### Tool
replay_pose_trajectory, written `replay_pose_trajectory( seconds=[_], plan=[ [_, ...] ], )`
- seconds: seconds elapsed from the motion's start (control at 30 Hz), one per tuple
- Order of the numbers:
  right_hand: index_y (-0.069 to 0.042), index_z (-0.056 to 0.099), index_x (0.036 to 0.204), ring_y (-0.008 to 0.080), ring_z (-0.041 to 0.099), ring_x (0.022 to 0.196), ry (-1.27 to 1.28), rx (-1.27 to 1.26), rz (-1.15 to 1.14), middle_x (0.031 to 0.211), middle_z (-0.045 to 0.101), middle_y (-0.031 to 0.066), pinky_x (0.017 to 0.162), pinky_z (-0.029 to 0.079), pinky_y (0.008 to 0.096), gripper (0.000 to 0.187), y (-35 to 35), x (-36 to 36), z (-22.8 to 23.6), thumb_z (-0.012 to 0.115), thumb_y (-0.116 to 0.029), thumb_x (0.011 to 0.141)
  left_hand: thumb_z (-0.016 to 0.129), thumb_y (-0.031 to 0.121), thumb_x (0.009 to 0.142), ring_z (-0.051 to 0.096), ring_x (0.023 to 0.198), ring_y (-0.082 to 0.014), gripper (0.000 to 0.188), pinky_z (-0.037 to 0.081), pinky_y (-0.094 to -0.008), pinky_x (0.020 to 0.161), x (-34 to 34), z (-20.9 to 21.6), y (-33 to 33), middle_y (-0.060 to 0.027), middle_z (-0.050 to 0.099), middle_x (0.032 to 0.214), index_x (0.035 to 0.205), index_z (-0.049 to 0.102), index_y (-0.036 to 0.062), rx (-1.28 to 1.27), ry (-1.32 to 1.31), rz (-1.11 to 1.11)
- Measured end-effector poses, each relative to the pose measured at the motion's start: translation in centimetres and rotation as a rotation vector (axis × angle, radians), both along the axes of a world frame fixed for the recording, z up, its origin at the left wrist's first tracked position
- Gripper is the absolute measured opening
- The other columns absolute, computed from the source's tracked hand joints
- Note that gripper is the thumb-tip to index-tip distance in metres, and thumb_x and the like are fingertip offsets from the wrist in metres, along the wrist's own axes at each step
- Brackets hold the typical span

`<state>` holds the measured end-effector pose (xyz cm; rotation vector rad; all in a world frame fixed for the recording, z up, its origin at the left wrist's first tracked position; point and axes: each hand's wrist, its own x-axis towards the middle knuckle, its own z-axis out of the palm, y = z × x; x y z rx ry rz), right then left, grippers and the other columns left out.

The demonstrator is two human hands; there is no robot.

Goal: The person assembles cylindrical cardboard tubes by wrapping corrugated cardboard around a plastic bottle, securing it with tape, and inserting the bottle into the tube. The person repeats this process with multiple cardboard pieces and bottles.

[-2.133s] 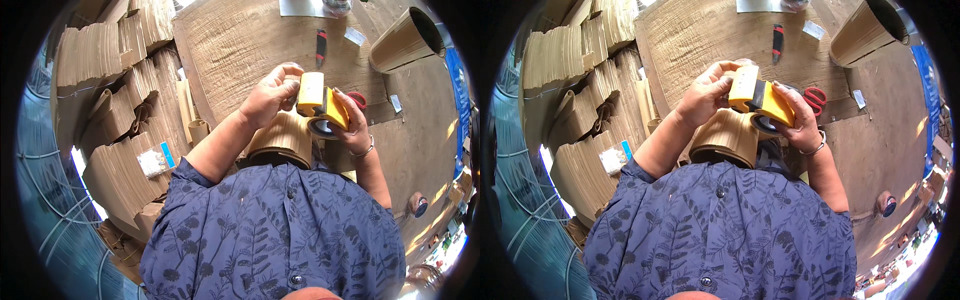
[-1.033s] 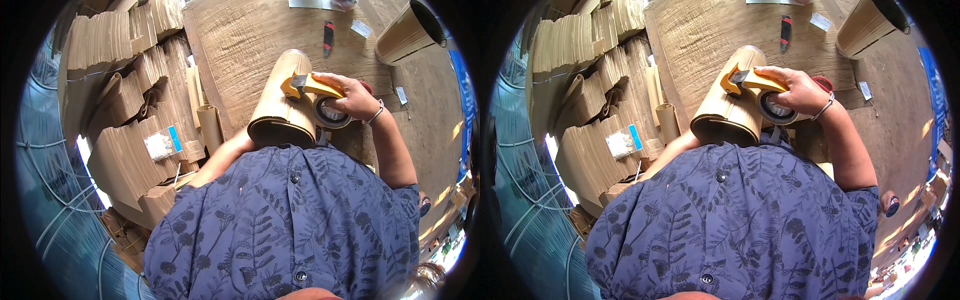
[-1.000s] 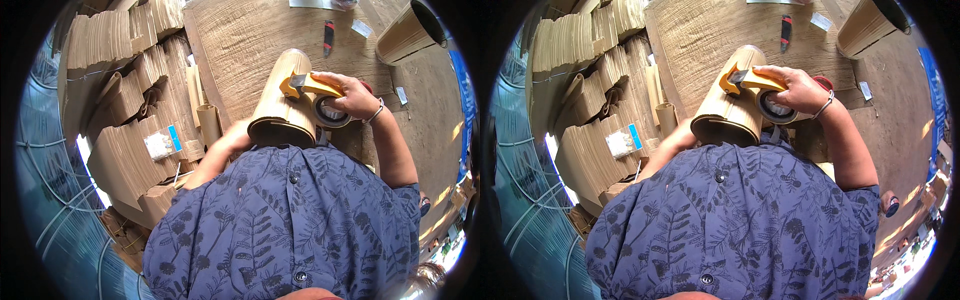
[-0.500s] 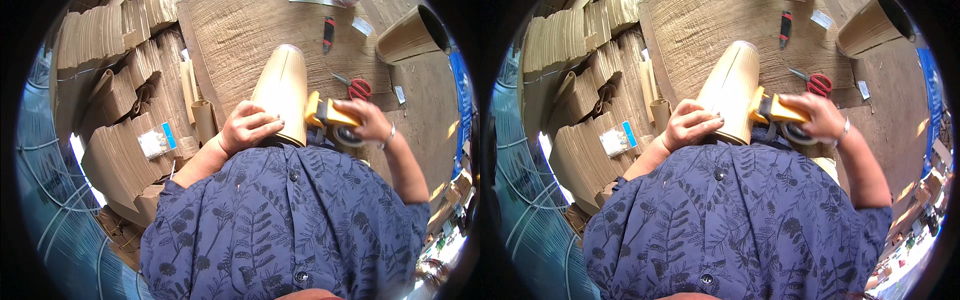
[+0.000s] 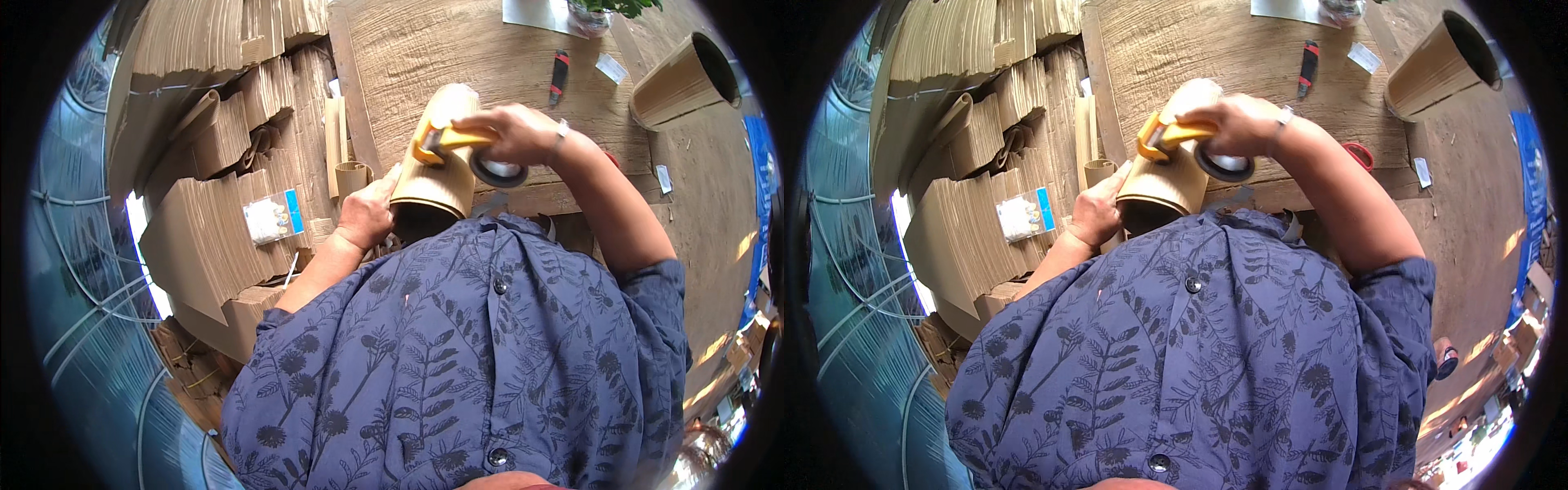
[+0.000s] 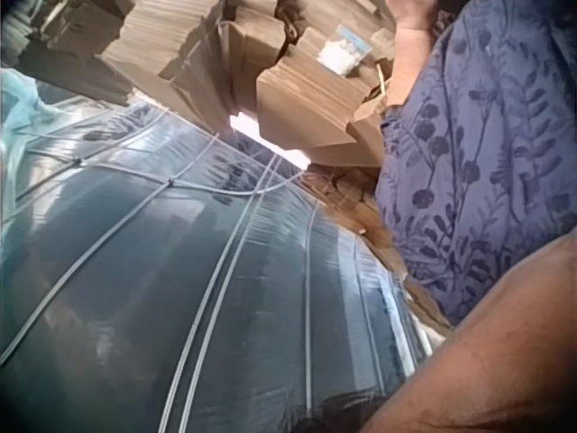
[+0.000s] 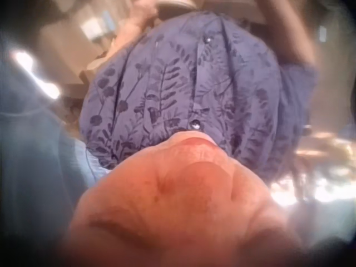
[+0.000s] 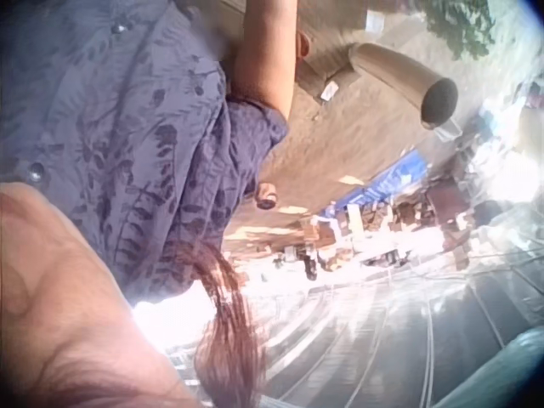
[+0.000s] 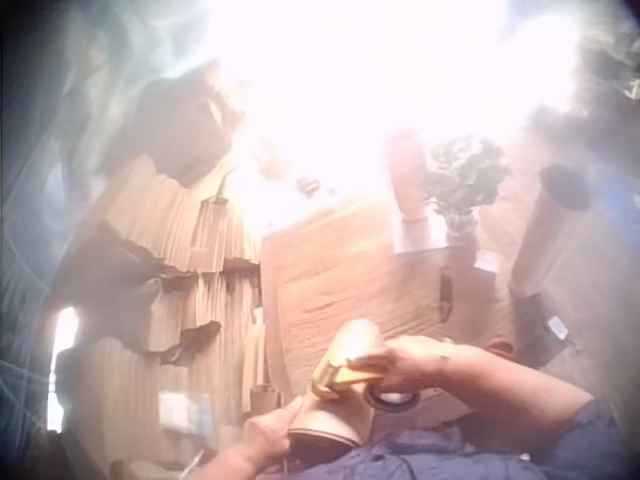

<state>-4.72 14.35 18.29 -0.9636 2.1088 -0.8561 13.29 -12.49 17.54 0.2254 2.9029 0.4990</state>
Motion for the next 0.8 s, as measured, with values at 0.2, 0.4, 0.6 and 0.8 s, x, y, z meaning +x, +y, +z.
replay_pose_trajectory(
  seconds=[0.2, 0.4, 0.6, 0.8],
  plan=[
    [-0.025, 0.063, 0.130, 0.0325, 0.065, 0.103, -0.019, 0.084, -0.017, 0.112, 0.069, 0.0126, 0.092, 0.051, 0.0408, 0.060, 5.6, 5.8, -5.6, 0.073, -0.019, 0.072, 0.055, 0.042, 0.099, 0.069, 0.105, -0.0293, 0.052, 0.056, -0.0369, 0.086, 7.2, -7.4, -2.4, -0.0183, 0.067, 0.121, 0.133, 0.056, 0.0023, 0.393, 0.216, 0.402],
    [-0.024, 0.065, 0.129, 0.0238, 0.069, 0.103, -0.081, 0.034, 0.050, 0.118, 0.070, 0.0089, 0.093, 0.052, 0.0344, 0.062, -3.0, -0.2, -4.0, 0.074, -0.013, 0.069, 0.060, 0.032, 0.095, 0.064, 0.107, -0.0221, 0.047, 0.050, -0.0340, 0.093, 10.7, -12.1, -3.3, -0.0144, 0.068, 0.119, 0.131, 0.056, 0.0008, 0.671, -0.310, 0.833],
    [-0.022, 0.064, 0.130, 0.0256, 0.069, 0.100, 0.012, 0.072, 0.227, 0.115, 0.071, 0.0105, 0.089, 0.054, 0.0351, 0.061, -7.7, -1.1, -3.0, 0.073, -0.012, 0.070, 0.070, 0.019, 0.080, 0.063, 0.112, -0.0368, 0.079, 0.050, -0.0407, 0.097, 6.5, -2.9, -3.0, -0.0205, 0.056, 0.135, 0.151, 0.035, 0.0139, 0.271, -0.169, 0.403],
    [-0.023, 0.065, 0.128, 0.0327, 0.068, 0.090, 0.159, 0.078, 0.295, 0.102, 0.070, 0.0123, 0.081, 0.054, 0.0432, 0.055, -4.4, 1.2, -3.5, 0.072, -0.013, 0.075, 0.053, 0.003, 0.077, 0.067, 0.096, -0.0400, 0.076, 0.057, -0.0439, 0.084, 7.5, -4.9, -4.1, -0.0242, 0.057, 0.131, 0.149, 0.041, 0.0212, 0.005, -0.017, 0.166]
  ],
)
